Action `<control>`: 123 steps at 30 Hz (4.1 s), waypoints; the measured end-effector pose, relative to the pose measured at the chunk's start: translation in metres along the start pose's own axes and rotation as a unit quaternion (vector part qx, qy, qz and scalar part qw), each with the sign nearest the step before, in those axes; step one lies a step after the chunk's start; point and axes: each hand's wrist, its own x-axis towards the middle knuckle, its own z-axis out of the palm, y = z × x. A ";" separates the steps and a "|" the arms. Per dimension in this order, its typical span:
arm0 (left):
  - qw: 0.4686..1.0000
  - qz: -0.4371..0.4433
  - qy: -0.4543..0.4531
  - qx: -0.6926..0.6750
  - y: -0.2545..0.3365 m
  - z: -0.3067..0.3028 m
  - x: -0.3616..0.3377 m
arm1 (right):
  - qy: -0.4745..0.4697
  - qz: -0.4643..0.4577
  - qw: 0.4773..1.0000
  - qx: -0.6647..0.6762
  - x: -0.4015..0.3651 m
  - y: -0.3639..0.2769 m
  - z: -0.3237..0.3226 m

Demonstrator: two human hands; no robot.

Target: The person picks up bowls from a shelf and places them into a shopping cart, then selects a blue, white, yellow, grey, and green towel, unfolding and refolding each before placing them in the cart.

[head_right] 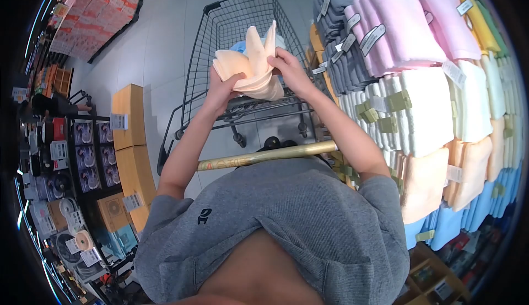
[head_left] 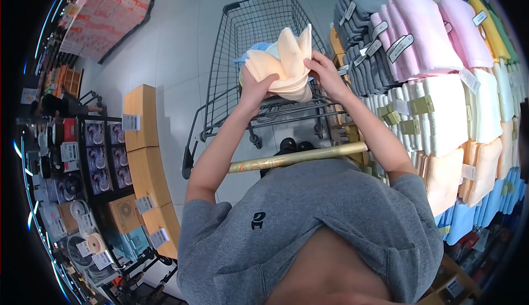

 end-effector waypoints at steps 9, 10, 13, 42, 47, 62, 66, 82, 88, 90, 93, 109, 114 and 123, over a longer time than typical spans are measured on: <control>0.881 0.184 -0.024 0.434 -0.038 -0.001 0.010 | -0.024 -0.067 0.994 -0.079 -0.008 -0.003 0.007; 0.944 0.119 -0.101 0.291 -0.024 0.006 0.002 | -0.029 -0.072 0.992 -0.100 -0.008 -0.001 0.007; 0.969 0.102 -0.127 0.184 -0.023 0.014 -0.006 | -0.035 -0.077 0.993 -0.086 -0.011 -0.003 0.014; 0.916 0.265 -0.011 0.300 -0.007 0.016 -0.005 | -0.018 -0.001 0.997 -0.074 -0.008 0.002 0.008; 0.898 0.274 -0.017 0.343 -0.010 0.013 -0.007 | -0.020 -0.006 0.996 -0.091 -0.008 0.004 0.007; 0.974 0.036 0.151 -0.165 0.003 -0.073 0.038 | 0.244 -0.006 0.969 -0.032 0.003 -0.025 -0.042; 0.948 0.118 0.145 -0.257 -0.002 -0.077 0.052 | 0.237 -0.031 0.971 -0.013 0.015 -0.027 -0.037; 0.951 0.155 -0.079 0.255 -0.022 -0.018 0.040 | 0.082 -0.129 0.917 -0.369 -0.034 -0.023 -0.011; 0.912 0.284 -0.173 0.242 0.026 0.061 -0.012 | 0.259 -0.200 0.883 -0.338 -0.158 -0.057 0.001; 0.889 0.327 -0.224 0.231 0.043 0.092 -0.023 | 0.359 -0.218 0.844 -0.333 -0.199 -0.066 -0.005; 0.848 0.361 -0.320 0.217 0.058 0.145 -0.038 | 0.522 -0.239 0.741 -0.348 -0.262 -0.089 -0.006; 0.648 0.449 -0.531 0.310 -0.002 0.333 -0.147 | 0.827 0.072 0.381 -0.408 -0.435 -0.031 -0.030; 0.650 0.467 -0.529 0.283 -0.013 0.331 -0.157 | 0.829 -0.060 0.383 -0.403 -0.426 -0.040 -0.032; 0.751 0.233 -0.617 -0.024 0.019 0.317 -0.161 | 0.698 -0.321 0.522 -0.370 -0.385 -0.102 0.024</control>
